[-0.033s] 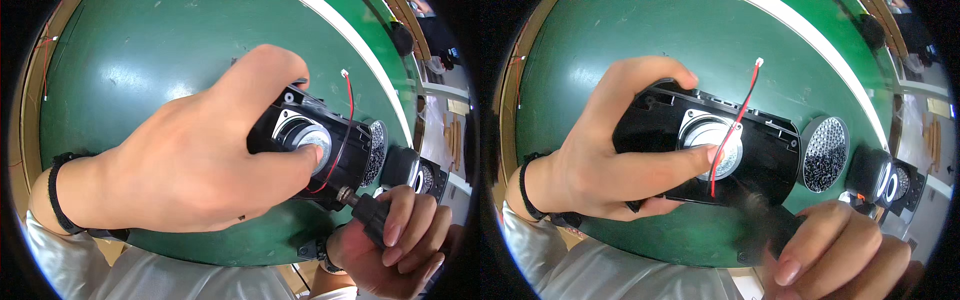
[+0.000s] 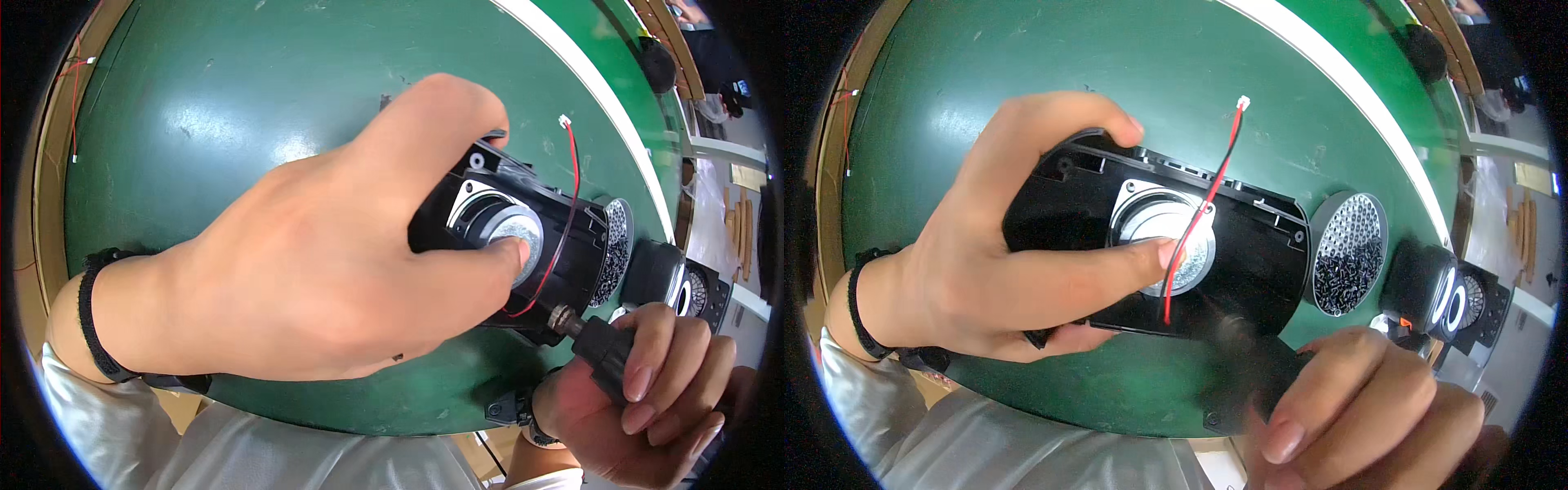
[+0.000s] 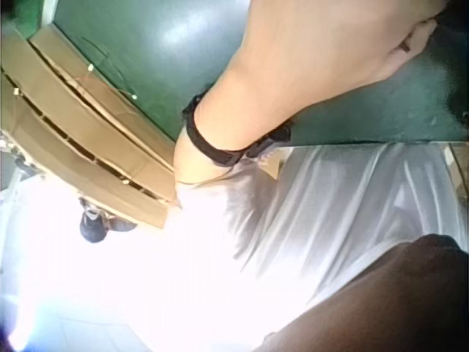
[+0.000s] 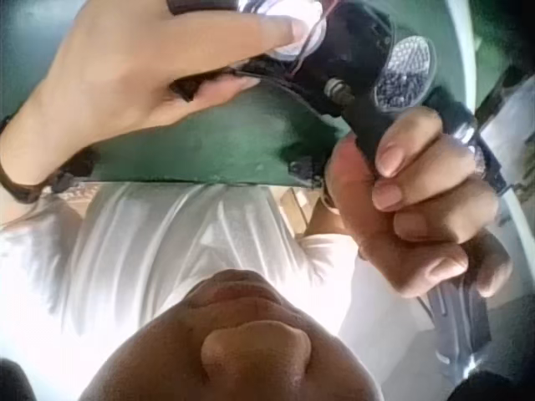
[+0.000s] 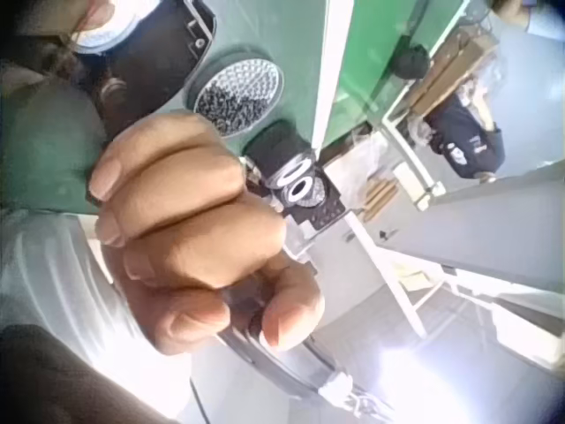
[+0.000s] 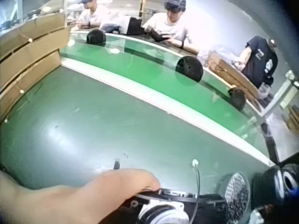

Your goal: Assembling small electronic speaker components into plastic enclosures using an electric screwdriver on a factory assembly line.

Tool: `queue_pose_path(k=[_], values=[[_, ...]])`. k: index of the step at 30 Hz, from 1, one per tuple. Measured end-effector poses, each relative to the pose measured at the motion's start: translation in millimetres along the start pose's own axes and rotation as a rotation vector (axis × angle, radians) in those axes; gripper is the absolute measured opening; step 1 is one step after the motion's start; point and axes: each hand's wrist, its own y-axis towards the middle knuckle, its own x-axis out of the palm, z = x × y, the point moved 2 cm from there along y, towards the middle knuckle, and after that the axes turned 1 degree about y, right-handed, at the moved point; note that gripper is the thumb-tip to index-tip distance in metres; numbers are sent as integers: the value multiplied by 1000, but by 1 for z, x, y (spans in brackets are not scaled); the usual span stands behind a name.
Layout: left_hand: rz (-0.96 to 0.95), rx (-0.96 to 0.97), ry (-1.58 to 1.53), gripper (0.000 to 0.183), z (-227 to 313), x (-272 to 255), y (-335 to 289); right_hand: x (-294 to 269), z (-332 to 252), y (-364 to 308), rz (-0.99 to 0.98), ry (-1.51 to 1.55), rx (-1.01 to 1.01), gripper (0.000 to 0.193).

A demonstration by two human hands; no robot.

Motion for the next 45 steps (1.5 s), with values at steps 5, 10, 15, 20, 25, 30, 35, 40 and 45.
queue_pose_path(k=[5,10,15,20,25,30,35,40,45], values=[[22,6,-41,44,-3,1,-1,33,11,-9,364,-88,-29,28],[22,-29,-47,47,1,0,0,25,7,-9,388,-54,-59,29],[19,-33,-39,47,2,4,-3,19,5,-8,208,-130,50,29],[32,-40,-88,47,0,2,-5,20,7,-5,124,-110,42,28],[46,-1,-52,48,-2,3,-5,38,16,3,166,-143,58,26],[-8,-41,-40,50,-1,2,-11,45,26,5,324,-153,-64,7],[-76,-71,-121,53,0,-2,-4,39,13,2,275,-141,1,8],[-119,-96,-42,55,3,-5,-6,-9,-41,8,471,62,-272,30],[-145,-63,26,51,5,-4,-1,-50,-38,4,968,-670,-328,42]])
